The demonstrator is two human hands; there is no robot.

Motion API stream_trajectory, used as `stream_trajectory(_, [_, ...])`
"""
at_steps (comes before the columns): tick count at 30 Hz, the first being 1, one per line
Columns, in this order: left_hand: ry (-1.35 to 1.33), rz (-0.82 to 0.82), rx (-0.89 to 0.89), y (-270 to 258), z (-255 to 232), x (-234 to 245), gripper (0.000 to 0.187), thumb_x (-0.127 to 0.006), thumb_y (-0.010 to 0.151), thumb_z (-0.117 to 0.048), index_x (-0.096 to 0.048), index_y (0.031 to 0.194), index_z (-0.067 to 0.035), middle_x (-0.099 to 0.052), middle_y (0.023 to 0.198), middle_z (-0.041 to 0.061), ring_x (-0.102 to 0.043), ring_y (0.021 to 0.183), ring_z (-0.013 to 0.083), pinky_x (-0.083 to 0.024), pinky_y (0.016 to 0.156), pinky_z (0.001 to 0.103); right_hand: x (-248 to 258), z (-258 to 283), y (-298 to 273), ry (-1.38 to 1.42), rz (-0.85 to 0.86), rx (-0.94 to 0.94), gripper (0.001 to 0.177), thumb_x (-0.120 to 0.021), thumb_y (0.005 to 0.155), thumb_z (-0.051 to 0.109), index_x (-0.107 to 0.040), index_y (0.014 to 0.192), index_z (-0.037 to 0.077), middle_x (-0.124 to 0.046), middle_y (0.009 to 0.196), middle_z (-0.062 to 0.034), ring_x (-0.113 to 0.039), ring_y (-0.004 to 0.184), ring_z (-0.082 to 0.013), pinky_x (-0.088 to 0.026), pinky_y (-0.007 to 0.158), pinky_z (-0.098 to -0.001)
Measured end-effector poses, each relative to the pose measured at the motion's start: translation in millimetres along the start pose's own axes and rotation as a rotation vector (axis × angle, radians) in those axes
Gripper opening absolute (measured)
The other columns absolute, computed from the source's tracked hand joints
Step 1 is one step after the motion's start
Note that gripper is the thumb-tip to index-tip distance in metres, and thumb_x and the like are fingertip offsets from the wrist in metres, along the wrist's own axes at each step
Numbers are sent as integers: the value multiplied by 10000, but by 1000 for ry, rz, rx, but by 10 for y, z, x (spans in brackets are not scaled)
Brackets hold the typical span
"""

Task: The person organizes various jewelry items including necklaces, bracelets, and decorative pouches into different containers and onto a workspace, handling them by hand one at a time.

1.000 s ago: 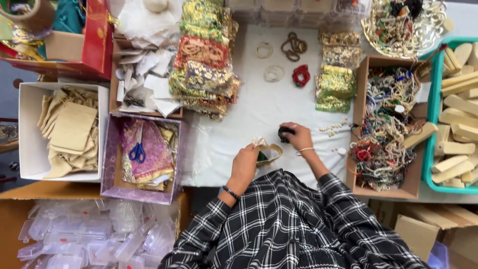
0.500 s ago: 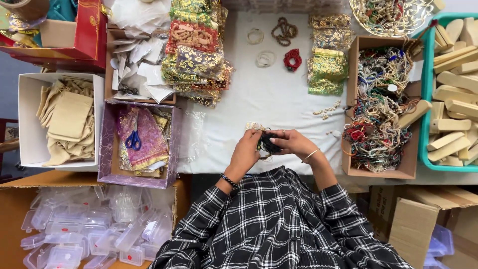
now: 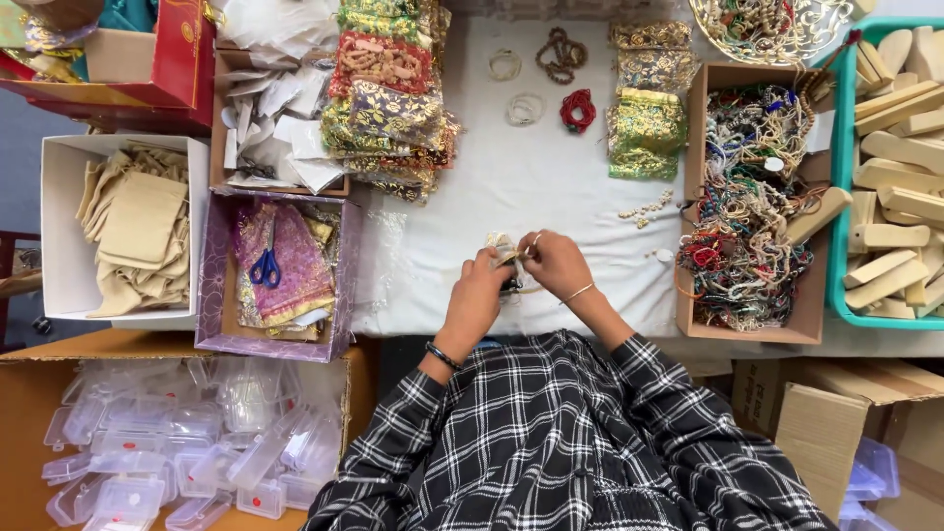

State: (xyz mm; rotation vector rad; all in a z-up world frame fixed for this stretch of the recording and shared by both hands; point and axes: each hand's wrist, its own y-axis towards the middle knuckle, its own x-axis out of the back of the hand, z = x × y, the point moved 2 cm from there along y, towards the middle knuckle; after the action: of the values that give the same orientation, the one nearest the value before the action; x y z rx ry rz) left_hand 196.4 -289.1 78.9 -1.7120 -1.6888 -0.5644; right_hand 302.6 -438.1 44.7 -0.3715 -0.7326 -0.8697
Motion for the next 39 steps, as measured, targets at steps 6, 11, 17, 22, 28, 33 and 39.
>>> stream_trajectory(6, [557,78,-104,-5,328,-119,225,-642,849,-130,-786,992,-226,-500,1478,63,-542,1214,348,-519,818,567,582,277,329,-28,4,-155,180,-758,686,120,-728,861,87,-641,656,-87,-665,614,-229,-525,581,-366])
stream_trajectory(11, [516,52,-155,475,5,957,393,-691,703,-139,-759,1089,-172,-481,1509,92,-526,1211,436,-501,786,640,1042,377,567,-35,-94,-122,153,-721,710,104,-762,857,115,-650,643,-65,-649,596,-200,-506,566,-332])
stream_trajectory(17, [302,-99,-233,882,-199,1000,318,-817,797,-331,-688,999,-122,-624,1245,128,-635,1053,374,-533,812,532,1412,208,790,178,-39,-247,177,-689,808,113,-777,962,128,-637,591,-43,-618,519,-105,-487,530,-283])
stream_trajectory(22, [13,-308,-422,1505,-83,913,241,-739,869,-58,-588,1050,-101,-700,983,129,-700,919,324,-568,804,425,1422,-350,979,291,-72,-404,196,-681,848,125,-800,1000,90,-710,684,49,-667,549,-58,-559,524,-227])
stream_trajectory(28, [-354,-161,-417,1560,-582,1424,670,-610,920,54,-300,1483,-133,-739,875,149,-744,781,302,-549,696,401,1534,-476,662,773,28,-401,501,-743,1017,333,-683,1379,-8,-646,1078,-126,-585,948,-171,-493,769,-310])
stream_trajectory(33, [-614,35,-490,1571,-848,1519,617,-571,1017,53,-268,1511,-157,-786,1130,115,-762,1049,182,-613,838,317,1246,-313,780,222,-140,348,1348,-971,611,353,-178,1664,68,-183,1724,-172,-170,1578,-356,-218,1266,-515])
stream_trajectory(39, [-1138,-13,-173,1666,-764,1686,563,-550,1074,-175,-260,1555,-131,-757,1232,112,-714,1067,148,-610,923,288,795,-470,870,645,0,79,784,-927,755,239,-582,1418,4,-668,1374,-127,-659,1225,-235,-545,1082,-373])
